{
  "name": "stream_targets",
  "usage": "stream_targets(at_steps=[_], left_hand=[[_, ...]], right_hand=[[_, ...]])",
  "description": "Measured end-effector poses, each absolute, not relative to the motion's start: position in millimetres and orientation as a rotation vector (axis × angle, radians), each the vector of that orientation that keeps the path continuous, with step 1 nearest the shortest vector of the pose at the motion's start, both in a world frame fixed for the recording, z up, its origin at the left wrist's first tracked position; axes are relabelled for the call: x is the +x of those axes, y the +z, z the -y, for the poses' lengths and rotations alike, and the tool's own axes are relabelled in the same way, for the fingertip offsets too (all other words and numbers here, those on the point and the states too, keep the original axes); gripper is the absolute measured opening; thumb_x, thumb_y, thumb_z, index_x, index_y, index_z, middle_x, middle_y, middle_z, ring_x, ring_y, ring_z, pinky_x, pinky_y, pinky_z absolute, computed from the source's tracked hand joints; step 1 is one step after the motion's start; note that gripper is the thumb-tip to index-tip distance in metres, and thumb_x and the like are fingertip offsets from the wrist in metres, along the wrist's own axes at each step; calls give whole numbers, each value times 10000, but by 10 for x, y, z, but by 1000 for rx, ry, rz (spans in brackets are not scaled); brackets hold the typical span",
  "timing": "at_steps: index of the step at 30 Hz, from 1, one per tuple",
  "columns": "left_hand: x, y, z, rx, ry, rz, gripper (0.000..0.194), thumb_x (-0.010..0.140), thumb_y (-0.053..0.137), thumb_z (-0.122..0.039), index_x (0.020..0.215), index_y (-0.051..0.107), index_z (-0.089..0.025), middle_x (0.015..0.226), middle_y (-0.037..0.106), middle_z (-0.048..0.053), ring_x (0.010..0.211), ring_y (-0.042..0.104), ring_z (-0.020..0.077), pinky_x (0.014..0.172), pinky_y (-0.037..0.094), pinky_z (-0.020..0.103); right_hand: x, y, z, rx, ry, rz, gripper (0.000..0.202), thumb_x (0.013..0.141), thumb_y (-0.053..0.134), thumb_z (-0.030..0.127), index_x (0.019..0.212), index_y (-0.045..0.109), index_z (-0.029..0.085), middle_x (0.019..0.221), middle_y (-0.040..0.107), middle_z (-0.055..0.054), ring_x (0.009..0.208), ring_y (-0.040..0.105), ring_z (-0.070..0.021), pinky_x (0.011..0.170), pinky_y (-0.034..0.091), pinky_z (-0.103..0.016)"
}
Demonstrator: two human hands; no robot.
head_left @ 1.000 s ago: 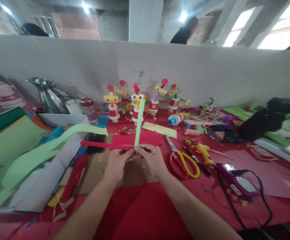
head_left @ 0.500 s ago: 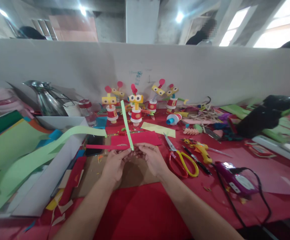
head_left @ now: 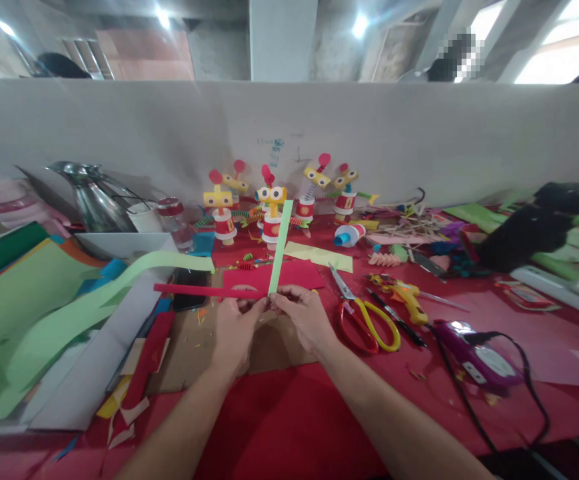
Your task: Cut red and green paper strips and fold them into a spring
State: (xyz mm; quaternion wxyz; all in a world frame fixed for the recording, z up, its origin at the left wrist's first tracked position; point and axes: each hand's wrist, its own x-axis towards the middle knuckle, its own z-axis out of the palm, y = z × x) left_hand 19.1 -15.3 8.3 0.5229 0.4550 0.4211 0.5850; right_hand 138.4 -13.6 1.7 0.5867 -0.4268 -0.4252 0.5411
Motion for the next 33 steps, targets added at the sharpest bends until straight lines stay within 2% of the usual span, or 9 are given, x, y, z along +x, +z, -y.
stream_targets(at_steps=[5,11,17,20,24,29,33], left_hand=[[205,73,183,1124,1345,-1063,215,690,692,-290,812,698,-114,770,709,91,754,654,207,706,497,309],[180,-13,161,1162,1326,-1092,194,718,659,-291,823,702,-133,806,712,84,749,646,190,719,495,309],[184,-22,150,1098,1401,-987,145,659,712,-263,762,708,-161,784,713,57,760,647,184,777,501,325],[191,-5,146,909,1385,-909,182,596,761,-254,731,703,-147,727,707,50,698,646,173,739,515,322],[201,0,126,652,1358,-840,238,472,815,-158,668,684,-124,666,693,41,630,635,147,692,526,291],[205,-15,105,485,1312,-842,190,510,767,-53,662,673,-117,677,692,46,636,640,132,672,536,261],[178,-40,94,482,1313,-834,230,478,779,-45,664,673,-130,676,694,30,642,640,116,654,528,221]], right_hand=[[1398,36,131,-984,1298,970,130,641,723,281,684,677,167,617,634,10,582,543,-102,589,430,-238],[1411,47,126,-966,1302,971,111,640,727,248,679,667,164,625,635,11,577,546,-92,588,431,-228],[1434,47,110,-990,1307,929,128,603,747,248,661,664,170,613,627,24,571,547,-90,597,440,-233],[1442,39,108,-993,1328,940,141,594,754,251,661,666,164,599,621,23,565,542,-89,590,438,-232],[1440,30,114,-971,1366,941,154,600,757,265,668,663,164,594,616,25,556,546,-90,593,442,-238],[1413,49,124,-946,1379,908,162,582,762,275,655,663,169,611,631,16,569,565,-100,601,462,-248],[1383,63,149,-962,1330,924,149,590,750,274,657,666,171,611,636,15,556,560,-100,592,470,-250]])
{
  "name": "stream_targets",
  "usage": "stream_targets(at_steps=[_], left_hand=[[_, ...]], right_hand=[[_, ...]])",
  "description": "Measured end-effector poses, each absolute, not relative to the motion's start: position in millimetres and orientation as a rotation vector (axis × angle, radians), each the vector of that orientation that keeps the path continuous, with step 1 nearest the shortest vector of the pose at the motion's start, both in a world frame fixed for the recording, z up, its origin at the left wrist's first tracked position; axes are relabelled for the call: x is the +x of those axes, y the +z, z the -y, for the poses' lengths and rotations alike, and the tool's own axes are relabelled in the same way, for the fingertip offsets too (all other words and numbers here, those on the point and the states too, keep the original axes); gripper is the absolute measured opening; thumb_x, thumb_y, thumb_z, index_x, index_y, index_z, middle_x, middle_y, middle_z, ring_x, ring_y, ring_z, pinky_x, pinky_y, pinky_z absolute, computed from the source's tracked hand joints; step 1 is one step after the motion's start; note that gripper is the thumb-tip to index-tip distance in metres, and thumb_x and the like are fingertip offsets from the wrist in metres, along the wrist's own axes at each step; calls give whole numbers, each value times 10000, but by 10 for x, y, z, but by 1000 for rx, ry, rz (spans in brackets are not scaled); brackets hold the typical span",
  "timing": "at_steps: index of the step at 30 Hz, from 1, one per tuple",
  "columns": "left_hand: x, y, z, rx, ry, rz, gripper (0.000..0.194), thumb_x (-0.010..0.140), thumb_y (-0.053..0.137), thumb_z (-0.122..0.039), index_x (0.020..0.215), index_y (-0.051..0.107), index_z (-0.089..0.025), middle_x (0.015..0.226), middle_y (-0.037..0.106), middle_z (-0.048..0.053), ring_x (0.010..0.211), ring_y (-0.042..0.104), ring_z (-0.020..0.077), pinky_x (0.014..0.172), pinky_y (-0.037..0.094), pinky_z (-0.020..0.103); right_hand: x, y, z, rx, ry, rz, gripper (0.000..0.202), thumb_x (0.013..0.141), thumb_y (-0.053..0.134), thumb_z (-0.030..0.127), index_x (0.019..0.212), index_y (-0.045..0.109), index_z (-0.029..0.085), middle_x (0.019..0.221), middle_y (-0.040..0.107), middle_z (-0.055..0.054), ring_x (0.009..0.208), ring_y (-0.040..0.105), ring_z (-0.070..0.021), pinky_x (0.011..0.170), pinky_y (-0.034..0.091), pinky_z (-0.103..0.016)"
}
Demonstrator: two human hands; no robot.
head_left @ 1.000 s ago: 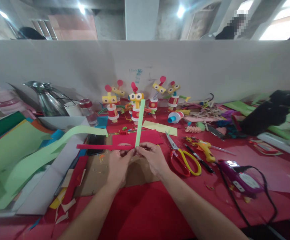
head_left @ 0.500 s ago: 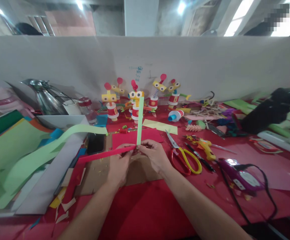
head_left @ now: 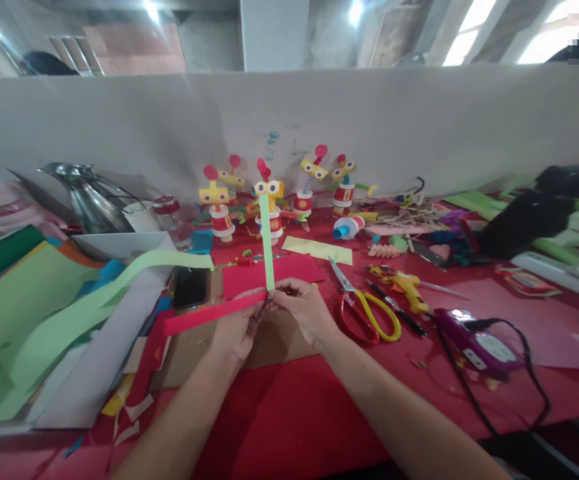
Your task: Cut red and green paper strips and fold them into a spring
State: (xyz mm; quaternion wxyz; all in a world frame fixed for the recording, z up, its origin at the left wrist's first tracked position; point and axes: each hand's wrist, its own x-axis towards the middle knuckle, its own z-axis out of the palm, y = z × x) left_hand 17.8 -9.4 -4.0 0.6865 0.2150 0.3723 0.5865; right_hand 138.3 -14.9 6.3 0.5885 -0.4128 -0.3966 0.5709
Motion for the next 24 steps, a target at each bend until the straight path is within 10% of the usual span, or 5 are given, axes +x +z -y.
stream_targets(at_steps=[24], left_hand=[[190,-35,92,639,1415,-852,289,538,806,-172,798,686,-138,771,700,31,724,642,114,773,477,261]], right_hand=[[1349,46,165,-966,1232,993,155,668,708,305,763,722,184,758,718,-44,742,646,-191,746,510,-342]])
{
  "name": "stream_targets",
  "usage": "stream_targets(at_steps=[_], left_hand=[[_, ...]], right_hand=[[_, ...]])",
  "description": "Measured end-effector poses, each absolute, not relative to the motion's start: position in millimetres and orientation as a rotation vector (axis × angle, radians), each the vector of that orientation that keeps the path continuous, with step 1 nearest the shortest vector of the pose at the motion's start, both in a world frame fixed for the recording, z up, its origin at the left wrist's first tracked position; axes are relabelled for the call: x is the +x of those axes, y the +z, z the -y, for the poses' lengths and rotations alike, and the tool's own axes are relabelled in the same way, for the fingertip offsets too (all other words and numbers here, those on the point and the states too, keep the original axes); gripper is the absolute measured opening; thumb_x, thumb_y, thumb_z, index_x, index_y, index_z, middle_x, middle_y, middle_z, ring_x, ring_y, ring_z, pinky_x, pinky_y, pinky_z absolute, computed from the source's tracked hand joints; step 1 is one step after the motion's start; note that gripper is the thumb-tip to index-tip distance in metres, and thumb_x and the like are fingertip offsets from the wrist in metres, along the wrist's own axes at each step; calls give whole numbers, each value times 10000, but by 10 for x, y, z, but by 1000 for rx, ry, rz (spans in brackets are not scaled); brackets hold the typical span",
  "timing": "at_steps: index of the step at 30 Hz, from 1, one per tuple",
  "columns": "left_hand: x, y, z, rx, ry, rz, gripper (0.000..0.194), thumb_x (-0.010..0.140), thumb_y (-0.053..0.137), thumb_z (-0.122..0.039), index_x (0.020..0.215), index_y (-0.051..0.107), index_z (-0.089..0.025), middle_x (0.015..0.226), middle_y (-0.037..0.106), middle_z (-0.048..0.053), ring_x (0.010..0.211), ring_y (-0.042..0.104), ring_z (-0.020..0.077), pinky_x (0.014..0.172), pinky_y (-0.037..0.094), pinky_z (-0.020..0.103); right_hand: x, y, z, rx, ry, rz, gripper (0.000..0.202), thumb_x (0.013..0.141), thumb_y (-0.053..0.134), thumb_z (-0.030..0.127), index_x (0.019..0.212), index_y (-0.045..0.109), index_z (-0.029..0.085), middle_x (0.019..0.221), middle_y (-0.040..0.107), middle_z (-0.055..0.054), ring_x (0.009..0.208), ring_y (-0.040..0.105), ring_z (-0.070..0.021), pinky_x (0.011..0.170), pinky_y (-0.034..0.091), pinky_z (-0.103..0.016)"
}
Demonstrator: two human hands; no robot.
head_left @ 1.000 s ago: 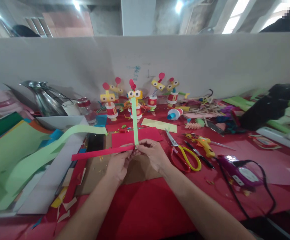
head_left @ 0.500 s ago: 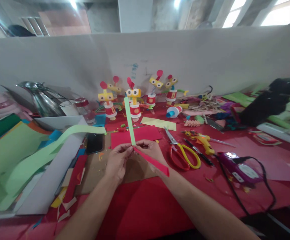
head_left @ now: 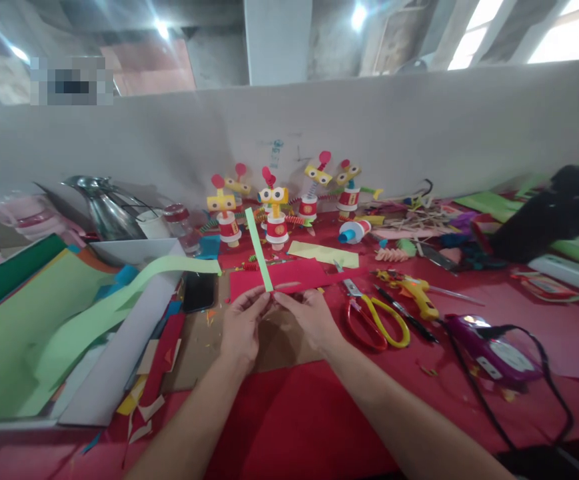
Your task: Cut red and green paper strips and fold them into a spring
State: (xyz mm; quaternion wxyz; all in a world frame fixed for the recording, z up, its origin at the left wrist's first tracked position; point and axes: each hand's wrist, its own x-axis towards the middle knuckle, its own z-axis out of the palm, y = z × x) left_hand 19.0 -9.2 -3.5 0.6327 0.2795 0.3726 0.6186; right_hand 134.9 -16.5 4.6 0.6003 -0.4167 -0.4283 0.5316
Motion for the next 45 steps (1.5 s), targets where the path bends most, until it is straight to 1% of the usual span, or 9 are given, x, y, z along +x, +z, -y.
stream_targets(at_steps=[3,6,11,18,20,27,33,38,45], left_hand=[[177,-24,95,613,1373,-826,301,545,805,-169,825,700,-139,804,709,41,744,645,116,787,473,256],[140,5,90,627,1296,-847,256,546,810,-206,768,710,-126,743,705,48,686,635,116,722,480,244],[106,18,77,708,1281,-905,243,527,819,-268,665,694,-111,623,670,41,581,589,107,611,456,233],[160,-64,80,628,1372,-871,250,515,823,-254,676,669,-141,628,635,-8,599,576,88,641,451,227],[141,-64,74,650,1340,-857,242,534,817,-254,687,663,-148,658,639,-6,616,584,90,655,455,228],[-3,4,40,881,1032,-958,281,564,805,-316,746,701,-129,743,685,71,660,614,136,682,477,275],[12,-65,27,1004,1126,-962,266,584,783,-349,686,688,-122,648,657,52,602,585,132,619,460,263],[33,-57,35,1016,1141,-965,278,581,783,-348,684,683,-111,627,649,48,585,569,129,609,456,264],[57,-12,66,997,1126,-978,264,589,781,-337,692,679,-116,652,659,45,616,585,135,658,457,276]], right_hand=[[1363,34,159,-956,1254,980,181,683,700,317,784,726,169,758,722,-48,711,642,-175,748,504,-335],[1376,37,170,-963,1240,1031,180,667,716,308,785,727,172,789,727,-47,736,642,-179,753,501,-328],[1370,4,169,-1006,1335,1000,234,655,729,372,726,709,150,668,701,-44,634,625,-172,666,502,-312],[1345,-7,152,-985,1368,863,229,584,784,342,641,665,155,620,667,-19,640,622,-155,707,501,-308],[1367,3,143,-1031,1326,915,223,599,772,347,648,662,161,619,671,-18,640,624,-157,694,499,-308],[1513,-15,76,-1166,1149,1266,169,687,695,333,684,645,172,617,673,-11,610,630,-165,606,493,-292],[1484,33,92,-1150,1249,1195,256,735,649,408,649,599,173,583,660,-16,568,629,-150,571,510,-272],[1477,29,91,-1140,1219,1206,349,709,657,493,602,543,181,554,648,-12,539,619,-142,540,505,-256],[1478,-6,81,-1156,1177,1214,334,755,613,494,641,552,186,538,605,17,511,580,-121,501,465,-224]])
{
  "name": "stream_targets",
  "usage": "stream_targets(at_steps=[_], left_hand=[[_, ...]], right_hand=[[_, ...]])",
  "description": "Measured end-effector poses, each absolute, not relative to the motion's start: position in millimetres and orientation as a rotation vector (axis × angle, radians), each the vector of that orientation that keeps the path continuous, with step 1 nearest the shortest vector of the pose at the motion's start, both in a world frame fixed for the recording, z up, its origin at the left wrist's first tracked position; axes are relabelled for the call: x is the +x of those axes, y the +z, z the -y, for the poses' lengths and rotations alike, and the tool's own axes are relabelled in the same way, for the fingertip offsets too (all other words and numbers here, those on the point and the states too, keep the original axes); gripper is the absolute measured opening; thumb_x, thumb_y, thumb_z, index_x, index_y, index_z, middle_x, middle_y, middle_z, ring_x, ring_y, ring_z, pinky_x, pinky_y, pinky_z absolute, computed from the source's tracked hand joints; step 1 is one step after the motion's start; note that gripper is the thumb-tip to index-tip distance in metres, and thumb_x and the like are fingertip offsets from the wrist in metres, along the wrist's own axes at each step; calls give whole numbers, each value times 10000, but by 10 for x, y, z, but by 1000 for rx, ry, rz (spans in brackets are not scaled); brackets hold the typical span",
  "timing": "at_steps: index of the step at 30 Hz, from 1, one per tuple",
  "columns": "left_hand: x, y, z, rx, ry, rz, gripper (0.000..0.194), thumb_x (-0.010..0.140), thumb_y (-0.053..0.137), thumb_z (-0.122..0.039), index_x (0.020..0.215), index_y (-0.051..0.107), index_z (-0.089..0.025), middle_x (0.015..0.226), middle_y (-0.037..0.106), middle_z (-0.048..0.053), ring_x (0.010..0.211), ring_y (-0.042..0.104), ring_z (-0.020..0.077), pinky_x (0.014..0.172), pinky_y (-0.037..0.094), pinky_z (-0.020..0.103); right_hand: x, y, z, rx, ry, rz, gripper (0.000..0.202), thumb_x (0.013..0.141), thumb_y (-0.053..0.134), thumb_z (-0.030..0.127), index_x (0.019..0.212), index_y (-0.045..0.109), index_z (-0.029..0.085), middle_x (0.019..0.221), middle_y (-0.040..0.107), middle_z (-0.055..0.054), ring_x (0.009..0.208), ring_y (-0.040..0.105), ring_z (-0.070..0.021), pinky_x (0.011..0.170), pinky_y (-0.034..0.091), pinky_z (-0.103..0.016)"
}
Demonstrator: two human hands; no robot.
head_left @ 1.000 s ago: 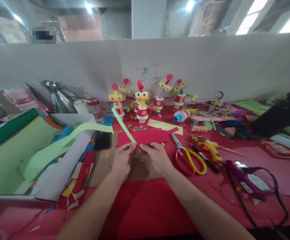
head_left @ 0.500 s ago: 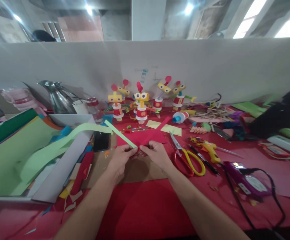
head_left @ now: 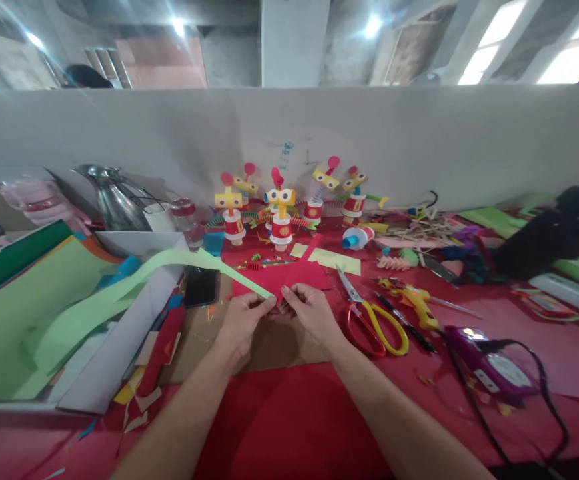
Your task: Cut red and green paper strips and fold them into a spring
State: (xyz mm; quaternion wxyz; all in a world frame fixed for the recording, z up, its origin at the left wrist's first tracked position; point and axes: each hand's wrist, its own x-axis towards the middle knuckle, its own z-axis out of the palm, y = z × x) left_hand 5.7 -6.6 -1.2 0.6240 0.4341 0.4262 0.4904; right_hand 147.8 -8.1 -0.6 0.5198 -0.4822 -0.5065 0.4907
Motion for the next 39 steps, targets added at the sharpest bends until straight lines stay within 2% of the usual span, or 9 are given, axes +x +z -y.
stream_targets(at_steps=[5,10,13,19,24,34,39], left_hand=[[76,-60,68,1010,1197,-975,235,650,741,-337,691,671,-116,628,638,28,587,552,113,606,416,246],[101,-97,53,831,1291,-925,250,601,777,-329,634,639,-123,589,614,4,569,526,98,591,403,236],[124,-71,67,709,1293,-894,255,562,804,-301,646,652,-115,593,624,9,559,529,89,591,410,230],[151,-9,102,608,1272,-812,238,557,807,-238,699,675,-100,630,656,29,573,568,91,560,423,208],[147,3,106,549,1258,-798,241,561,808,-222,733,684,-108,654,674,33,605,601,102,587,454,208],[206,3,156,730,1396,-795,227,586,795,-232,766,711,-120,711,704,49,637,622,124,645,475,245],[217,-12,151,722,1427,-832,251,569,802,-244,770,711,-123,696,701,39,634,616,119,665,474,249]], right_hand=[[1458,-74,64,-1076,1110,1268,315,819,534,488,715,582,195,611,627,6,551,595,-136,524,476,-242],[1385,-91,94,-1072,1068,1341,192,710,685,338,819,650,184,798,695,-25,738,653,-183,687,514,-291],[1361,-76,131,-1159,946,1379,143,750,638,290,831,681,181,809,710,-45,735,657,-196,695,512,-311],[1373,-59,201,-1171,556,1548,155,810,582,225,914,694,204,860,702,-66,782,641,-195,719,501,-309],[1381,-58,221,-1088,437,1611,211,832,532,159,964,681,230,870,693,-56,798,634,-180,734,502,-298],[1373,-55,227,-1096,430,1568,224,862,482,168,938,682,235,854,694,-49,759,638,-174,701,506,-288],[1349,-78,211,-1110,461,1539,192,846,524,188,933,692,219,847,699,-51,768,639,-177,710,499,-284]])
